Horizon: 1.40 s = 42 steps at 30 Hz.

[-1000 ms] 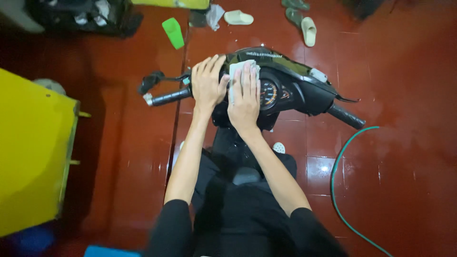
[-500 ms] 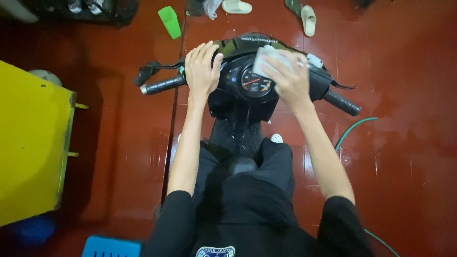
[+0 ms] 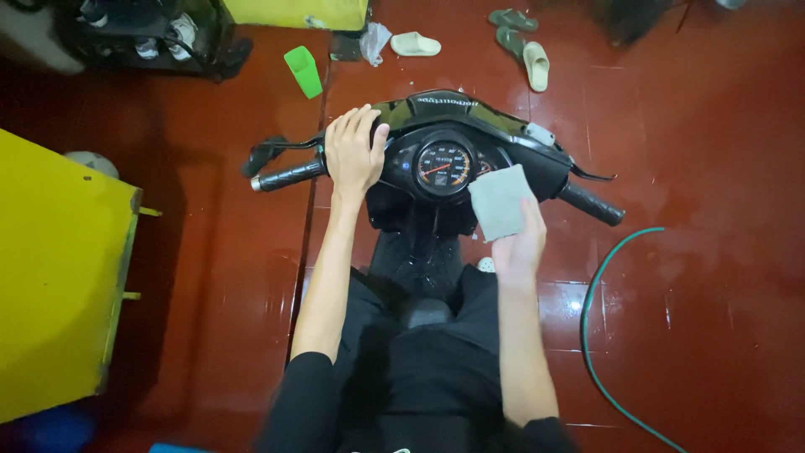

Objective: The person wipes the dashboard and handlebars of a black scooter using a white cloth. They repeatedly fold the cloth and wipe different sections of the scooter's front panel.

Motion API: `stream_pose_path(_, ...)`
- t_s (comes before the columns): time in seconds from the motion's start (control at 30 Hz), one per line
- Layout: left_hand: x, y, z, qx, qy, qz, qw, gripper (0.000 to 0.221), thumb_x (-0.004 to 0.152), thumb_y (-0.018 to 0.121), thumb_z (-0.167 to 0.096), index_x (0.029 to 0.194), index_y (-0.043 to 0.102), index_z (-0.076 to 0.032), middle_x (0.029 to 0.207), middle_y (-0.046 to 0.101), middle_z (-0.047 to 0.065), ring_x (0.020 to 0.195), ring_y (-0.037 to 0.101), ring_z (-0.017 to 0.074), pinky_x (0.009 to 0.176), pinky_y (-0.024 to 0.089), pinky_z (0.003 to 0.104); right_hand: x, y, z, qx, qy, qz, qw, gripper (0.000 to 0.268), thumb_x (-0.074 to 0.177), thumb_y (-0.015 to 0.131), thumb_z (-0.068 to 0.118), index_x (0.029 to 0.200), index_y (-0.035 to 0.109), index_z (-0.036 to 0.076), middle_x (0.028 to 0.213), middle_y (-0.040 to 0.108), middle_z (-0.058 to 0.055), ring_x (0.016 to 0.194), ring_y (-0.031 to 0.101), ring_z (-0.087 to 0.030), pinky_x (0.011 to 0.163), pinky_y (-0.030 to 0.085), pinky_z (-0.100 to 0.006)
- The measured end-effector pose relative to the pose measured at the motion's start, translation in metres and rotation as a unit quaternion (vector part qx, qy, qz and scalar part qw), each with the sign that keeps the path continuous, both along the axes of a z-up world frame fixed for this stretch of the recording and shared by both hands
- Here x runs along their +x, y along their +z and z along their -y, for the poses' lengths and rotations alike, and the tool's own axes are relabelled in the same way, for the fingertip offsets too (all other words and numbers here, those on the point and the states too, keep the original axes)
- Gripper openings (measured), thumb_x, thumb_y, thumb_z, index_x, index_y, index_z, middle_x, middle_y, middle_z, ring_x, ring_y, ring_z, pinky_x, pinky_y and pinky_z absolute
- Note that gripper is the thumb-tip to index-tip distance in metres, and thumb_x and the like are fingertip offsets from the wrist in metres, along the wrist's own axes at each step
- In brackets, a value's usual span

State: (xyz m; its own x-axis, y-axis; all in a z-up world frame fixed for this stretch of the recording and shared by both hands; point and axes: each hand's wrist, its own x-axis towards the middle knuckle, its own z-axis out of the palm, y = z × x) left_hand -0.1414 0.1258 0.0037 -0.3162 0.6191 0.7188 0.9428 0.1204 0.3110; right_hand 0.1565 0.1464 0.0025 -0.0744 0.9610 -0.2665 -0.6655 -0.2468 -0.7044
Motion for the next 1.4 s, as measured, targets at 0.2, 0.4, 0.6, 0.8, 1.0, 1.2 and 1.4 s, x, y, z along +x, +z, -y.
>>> stream_pose_path(0.2, 0.0, 0.001, 0.0, -0.001, -0.001, 0.001, 1.0, 0.048, 0.11, 0.042, -0.053, 0.12, 0.071, -0.016, 0.119, 0.074, 0.01, 0.116, 0.068, 0.0298, 0.104, 0.045, 0.043, -0.012, 0.042, -0.015, 0.149, -0.181, 0.11, 0.966, 0.046, 0.098, 0.076, 0.001, 0.14, 0.062, 0.013, 0.136, 0.066, -0.015, 0.121, 0.068, -0.023, 0.098, 0.061, -0.04)
stream_pose_path(0.4, -0.003, -0.002, 0.001, -0.004, -0.002, -0.012, 1.0, 0.044, 0.108, 0.047, -0.052, 0.121, 0.071, -0.017, 0.12, 0.073, 0.009, 0.116, 0.067, 0.0289, 0.104, 0.046, 0.042, -0.016, 0.054, -0.06, 0.48, -0.239, 0.393, 0.747, 0.035, 0.103, 0.057, -0.002, 0.138, 0.062, -0.004, 0.144, 0.059, -0.024, 0.14, 0.046, -0.042, 0.118, 0.035, -0.053)
stream_pose_path(0.6, 0.0, -0.003, 0.0, -0.013, 0.011, -0.009, 1.0, 0.036, 0.107, 0.053, -0.044, 0.121, 0.072, -0.016, 0.123, 0.073, 0.011, 0.117, 0.067, 0.0309, 0.101, 0.047, 0.046, -0.047, 0.022, -0.092, 0.55, -0.253, 0.55, 0.575, 0.032, 0.109, 0.051, 0.018, 0.129, 0.072, 0.004, 0.119, 0.072, -0.015, 0.108, 0.068, -0.038, 0.097, 0.049, -0.048)
stream_pose_path(0.8, 0.0, -0.013, 0.0, -0.021, 0.026, -0.006, 0.999, 0.039, 0.107, 0.048, -0.047, 0.122, 0.07, -0.019, 0.124, 0.073, 0.006, 0.118, 0.066, 0.0259, 0.105, 0.045, 0.041, -0.051, 0.02, -0.091, 0.535, -0.268, 0.582, 0.551, 0.032, 0.108, 0.048, 0.021, 0.123, 0.072, 0.006, 0.112, 0.074, -0.01, 0.1, 0.071, -0.031, 0.092, 0.05, -0.043)
stream_pose_path(1.0, 0.001, -0.008, -0.003, 0.011, 0.04, -0.009, 0.999, 0.042, 0.106, 0.051, -0.052, 0.115, 0.073, -0.018, 0.117, 0.075, 0.007, 0.114, 0.069, 0.0261, 0.102, 0.047, 0.042, -0.053, 0.009, -0.096, 0.545, -0.319, 0.598, 0.494, 0.035, 0.11, 0.042, 0.022, 0.12, 0.071, 0.005, 0.109, 0.073, -0.01, 0.098, 0.072, -0.029, 0.092, 0.05, -0.041)
stream_pose_path(1.2, 0.001, -0.012, -0.009, 0.045, 0.048, -0.027, 0.997, 0.042, 0.107, 0.05, -0.052, 0.107, 0.075, -0.018, 0.106, 0.077, 0.008, 0.105, 0.072, 0.0261, 0.097, 0.049, 0.04, -0.054, 0.019, -0.086, 0.549, -0.334, 0.589, 0.491, 0.035, 0.11, 0.039, 0.018, 0.119, 0.07, 0.005, 0.106, 0.072, -0.011, 0.095, 0.071, -0.031, 0.09, 0.051, -0.041)
stream_pose_path(1.4, 0.001, -0.011, -0.008, 0.032, 0.051, -0.019, 0.998, 0.045, 0.107, 0.047, -0.055, 0.108, 0.075, -0.019, 0.107, 0.077, 0.007, 0.106, 0.072, 0.0253, 0.098, 0.049, 0.039, -0.054, 0.028, -0.074, 0.546, -0.3, 0.589, 0.515, 0.031, 0.109, 0.042, 0.017, 0.124, 0.067, 0.006, 0.109, 0.071, -0.01, 0.098, 0.069, -0.031, 0.093, 0.049, -0.042)
